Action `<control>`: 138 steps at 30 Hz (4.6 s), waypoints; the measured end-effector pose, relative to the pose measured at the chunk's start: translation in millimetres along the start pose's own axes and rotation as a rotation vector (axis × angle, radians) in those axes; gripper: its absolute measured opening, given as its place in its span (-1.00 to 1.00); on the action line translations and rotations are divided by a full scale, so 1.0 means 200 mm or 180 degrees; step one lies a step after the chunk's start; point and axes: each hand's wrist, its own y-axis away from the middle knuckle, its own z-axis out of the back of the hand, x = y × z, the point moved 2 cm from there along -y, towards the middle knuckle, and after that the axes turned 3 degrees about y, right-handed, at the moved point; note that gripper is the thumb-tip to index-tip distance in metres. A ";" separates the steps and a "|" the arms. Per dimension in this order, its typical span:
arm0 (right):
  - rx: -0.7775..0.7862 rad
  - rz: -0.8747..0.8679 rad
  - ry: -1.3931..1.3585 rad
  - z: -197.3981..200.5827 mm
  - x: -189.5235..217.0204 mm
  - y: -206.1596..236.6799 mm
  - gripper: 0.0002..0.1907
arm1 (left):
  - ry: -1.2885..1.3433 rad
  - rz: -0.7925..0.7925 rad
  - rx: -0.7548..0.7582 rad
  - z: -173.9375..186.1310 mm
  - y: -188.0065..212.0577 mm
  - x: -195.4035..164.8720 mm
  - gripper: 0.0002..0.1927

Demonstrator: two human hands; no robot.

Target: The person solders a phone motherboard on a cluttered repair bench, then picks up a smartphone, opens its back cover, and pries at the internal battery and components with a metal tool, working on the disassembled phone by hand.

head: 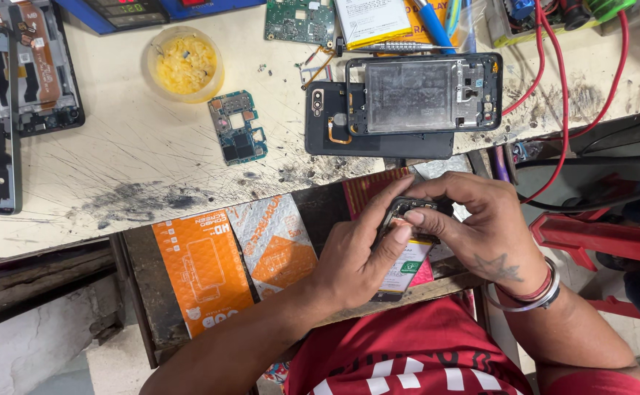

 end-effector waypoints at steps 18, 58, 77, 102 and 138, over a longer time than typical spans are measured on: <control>-0.0055 -0.0661 -0.0610 0.00 -0.12 0.12 -0.63 | 0.0648 0.0681 -0.0129 -0.01 -0.03 0.00 -0.56; -0.0983 -0.0868 -0.2477 -0.10 -0.12 0.28 -0.60 | 0.0547 0.0481 -0.0283 -0.04 0.02 0.01 -0.61; -0.1178 -0.1123 -0.2207 -0.08 -0.20 0.23 -0.84 | 0.0372 0.0397 -0.0081 -0.02 0.00 -0.05 -0.62; -0.0452 -0.1104 -0.1880 -0.07 -0.20 0.15 -0.80 | 0.0501 0.0433 -0.0200 -0.01 0.00 -0.02 -0.60; -0.0578 -0.0667 -0.1414 -0.09 -0.19 0.17 -0.84 | 0.1373 0.0623 -0.0186 -0.04 -0.01 0.05 -0.65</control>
